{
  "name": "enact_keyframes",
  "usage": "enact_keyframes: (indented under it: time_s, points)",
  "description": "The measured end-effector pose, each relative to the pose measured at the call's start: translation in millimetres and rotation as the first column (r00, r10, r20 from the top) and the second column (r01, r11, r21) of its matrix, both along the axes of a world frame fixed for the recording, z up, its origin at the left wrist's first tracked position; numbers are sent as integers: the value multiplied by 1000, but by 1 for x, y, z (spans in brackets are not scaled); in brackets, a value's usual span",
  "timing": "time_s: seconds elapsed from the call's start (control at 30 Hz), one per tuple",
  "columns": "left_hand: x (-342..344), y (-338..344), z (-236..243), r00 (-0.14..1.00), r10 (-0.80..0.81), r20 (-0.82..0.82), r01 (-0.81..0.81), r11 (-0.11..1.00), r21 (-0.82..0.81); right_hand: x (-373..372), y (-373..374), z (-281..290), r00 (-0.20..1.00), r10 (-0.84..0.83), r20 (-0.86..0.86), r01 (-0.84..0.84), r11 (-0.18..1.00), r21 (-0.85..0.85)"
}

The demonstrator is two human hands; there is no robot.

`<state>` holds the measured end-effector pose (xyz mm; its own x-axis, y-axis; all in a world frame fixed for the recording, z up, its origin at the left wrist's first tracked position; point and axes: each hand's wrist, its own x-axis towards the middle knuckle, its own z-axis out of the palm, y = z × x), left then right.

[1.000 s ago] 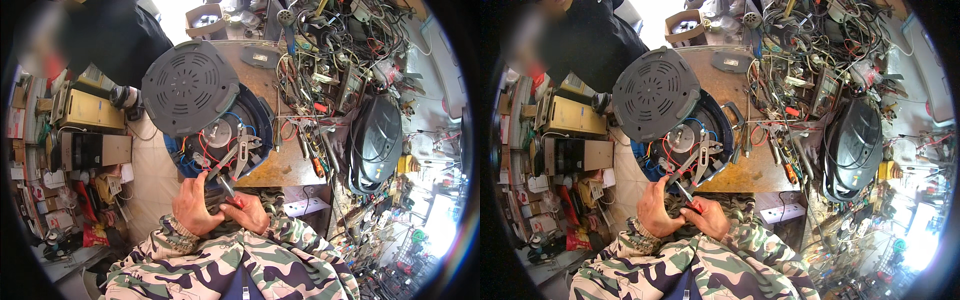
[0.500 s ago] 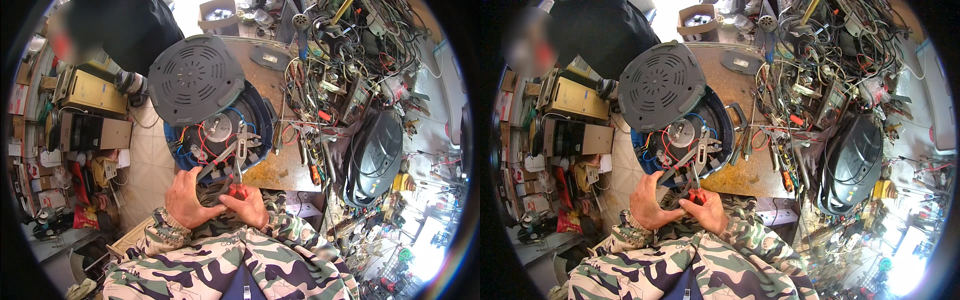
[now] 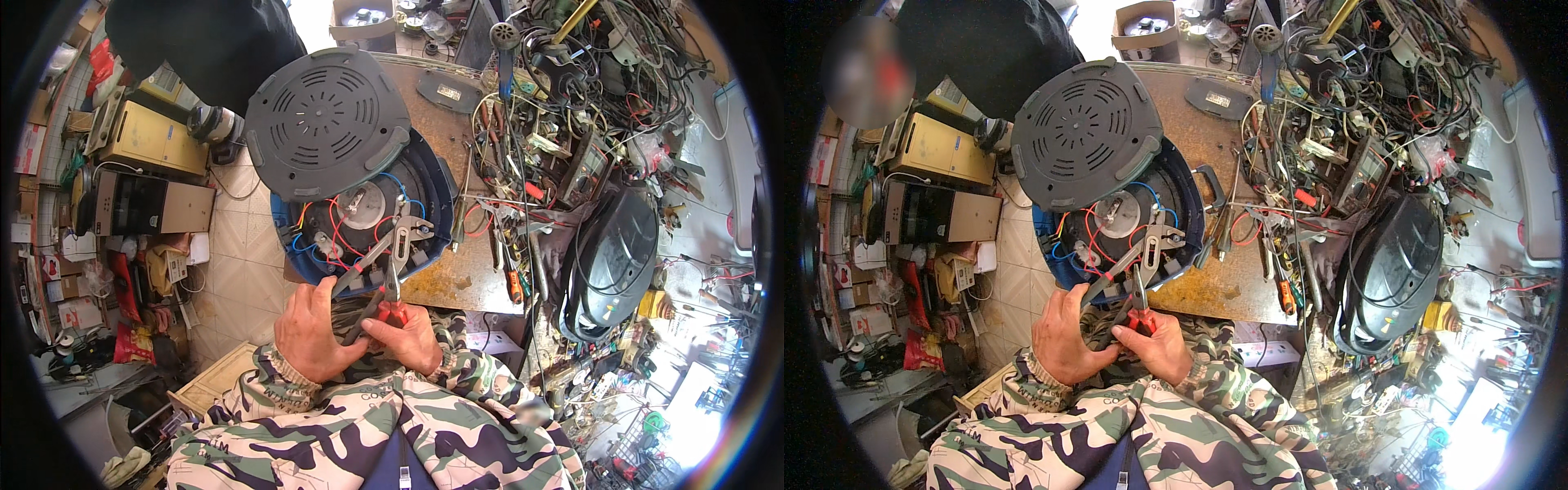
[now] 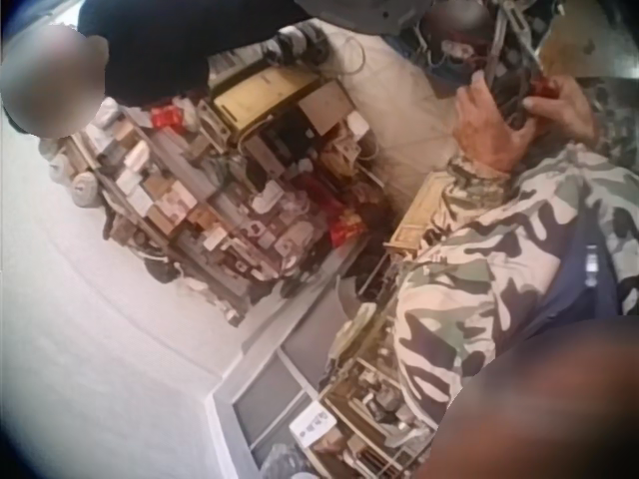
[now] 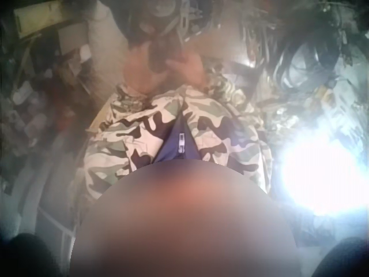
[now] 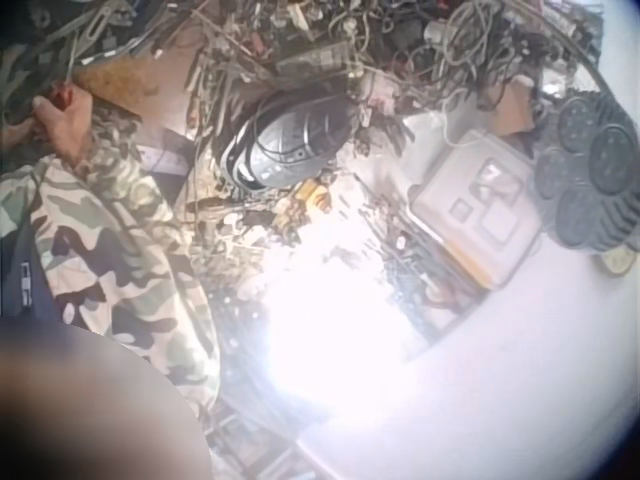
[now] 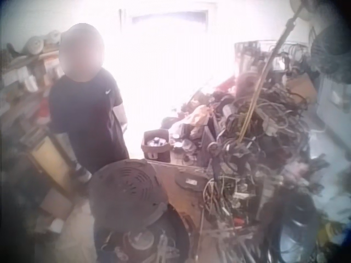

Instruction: The person uses pliers and a screwdriver to strip wires and adjust connections inside a circular electronic device. They manipulate red and blue wires, stripping insulation and tightening components within the device's housing.

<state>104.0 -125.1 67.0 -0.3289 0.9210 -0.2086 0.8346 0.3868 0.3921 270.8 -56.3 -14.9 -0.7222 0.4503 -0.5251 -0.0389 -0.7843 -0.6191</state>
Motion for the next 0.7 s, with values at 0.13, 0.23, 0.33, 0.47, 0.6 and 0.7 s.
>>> enact_keyframes:
  time_s: [0.13,0.23,0.33,0.47,0.6,0.7]
  points:
    - [-1,-3,0,1000,-16,-2,16,1000,-4,1,-4,-5,1000,1,7,-1,1000,17]
    - [1,-5,-6,999,-26,-17,27,1000,9,1,-5,-8,1000,1,13,-2,1000,13]
    - [7,-6,-6,995,-35,-98,33,999,-23,-1,-7,-10,999,-8,53,7,1000,25]
    - [18,-5,-14,982,7,-189,-13,999,-33,-3,-4,-9,999,-19,47,17,999,36]
    - [21,-3,-24,958,30,-285,-17,999,48,-1,-1,-9,997,-20,79,18,999,35]
    - [20,0,-27,940,42,-339,-18,997,73,5,4,-7,993,-18,119,17,1000,12]
